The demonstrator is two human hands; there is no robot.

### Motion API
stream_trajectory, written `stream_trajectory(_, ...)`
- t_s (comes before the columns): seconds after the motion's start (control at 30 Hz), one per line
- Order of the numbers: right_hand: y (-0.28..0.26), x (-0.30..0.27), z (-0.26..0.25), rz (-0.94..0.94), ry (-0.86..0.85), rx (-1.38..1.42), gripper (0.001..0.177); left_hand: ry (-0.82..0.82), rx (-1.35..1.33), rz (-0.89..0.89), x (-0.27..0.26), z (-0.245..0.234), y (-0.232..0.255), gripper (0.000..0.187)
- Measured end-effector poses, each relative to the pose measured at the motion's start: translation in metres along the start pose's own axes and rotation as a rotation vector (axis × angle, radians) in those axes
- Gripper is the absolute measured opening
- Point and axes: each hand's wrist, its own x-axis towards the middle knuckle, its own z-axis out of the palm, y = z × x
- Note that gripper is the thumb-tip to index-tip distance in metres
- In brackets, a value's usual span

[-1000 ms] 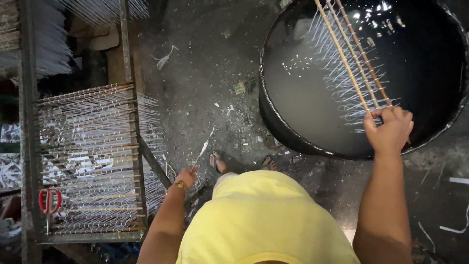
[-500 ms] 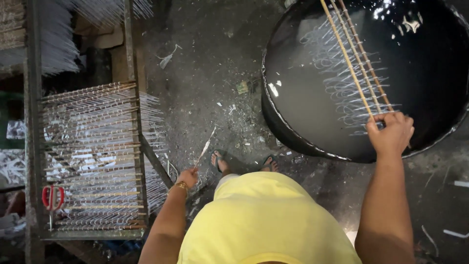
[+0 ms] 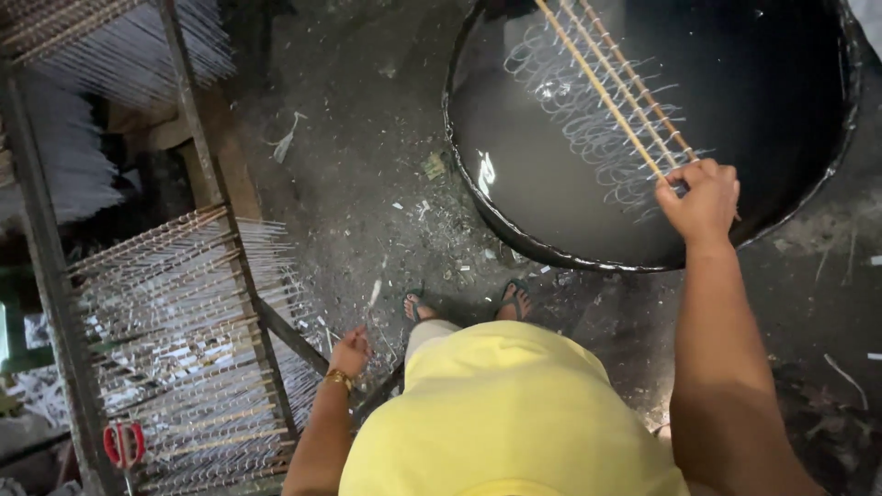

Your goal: Dipping multiple candle wicks attached to wooden frames into a large vat of liquid wax or primer.

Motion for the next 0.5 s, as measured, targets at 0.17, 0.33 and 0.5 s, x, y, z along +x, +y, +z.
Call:
stream_trajectory(0.17,0.003,0.003,-0.009,-0.037,0.052,-0.053,0.017,0.117,0.001,0.255,0.029,-0.019,0.035,0.052)
stream_trajectory(0.33,-0.03,0.028,-0.133,-0.132,0.0,-0.397,0.02,0.079,-0.067,0.649,0.026,-0.038,0.151,0.049)
stream_trajectory(0.5,-0.05,0.057,-0.25,-0.186,0.045,-0.528,0.02,-0.126,-0.136,1.107,-0.015,-0.038,0.285,0.047)
